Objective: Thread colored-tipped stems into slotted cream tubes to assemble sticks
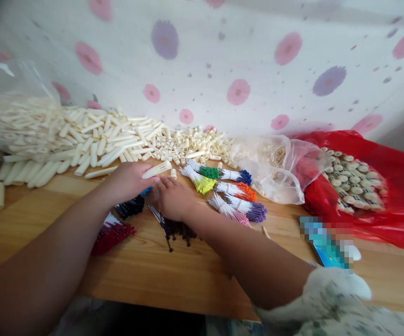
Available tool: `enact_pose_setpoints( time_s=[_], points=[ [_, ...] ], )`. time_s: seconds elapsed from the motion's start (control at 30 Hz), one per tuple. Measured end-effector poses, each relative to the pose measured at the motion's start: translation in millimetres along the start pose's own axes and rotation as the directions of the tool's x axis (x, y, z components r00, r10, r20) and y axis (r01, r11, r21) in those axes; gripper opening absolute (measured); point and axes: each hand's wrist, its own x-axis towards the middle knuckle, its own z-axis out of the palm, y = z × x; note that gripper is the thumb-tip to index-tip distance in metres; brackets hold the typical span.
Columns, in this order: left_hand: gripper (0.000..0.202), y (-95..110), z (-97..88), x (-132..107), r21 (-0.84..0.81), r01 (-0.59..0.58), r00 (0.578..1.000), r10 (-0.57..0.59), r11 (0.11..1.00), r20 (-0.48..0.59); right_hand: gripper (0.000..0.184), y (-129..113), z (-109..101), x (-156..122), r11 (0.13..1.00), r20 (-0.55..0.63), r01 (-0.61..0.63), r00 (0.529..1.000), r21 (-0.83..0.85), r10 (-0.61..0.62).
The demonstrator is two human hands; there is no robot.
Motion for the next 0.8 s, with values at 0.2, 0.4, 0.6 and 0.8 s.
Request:
enact_pose_setpoints(
  time_s=[0.2, 0.4, 0.6, 0.8],
  points=[
    [0.025, -0.7, -4.4, -1.9, 0.008, -0.041, 0.999, 0.041, 0.999, -0.008, 0.060, 7.9, 3.6, 15.5, 0.998, 0.052, 0.065, 0.996, 0.011, -0.065],
    [0.024, -2.9, -1.4, -0.8, 0.023, 0.012, 1.000, -0.012, 1.000, -0.009, 0.066, 6.2, -8.6, -38.3, 0.987, 0.110, 0.149, 0.982, 0.059, -0.154],
    [0.025, 0.1, 1.5, -0.1, 0.036, 0.001, 1.000, -0.001, 0.999, 0.011, 0.072, 8.7, -10.9, -41.0, 0.989, 0.091, 0.132, 0.986, 0.064, -0.137],
    [0.027, -2.6, -1.9, 0.9, 0.058, 0.034, 0.999, -0.035, 0.998, 0.008, 0.070, 5.5, -5.7, -4.0, 0.984, 0.113, 0.165, 0.979, 0.064, -0.171]
  ],
)
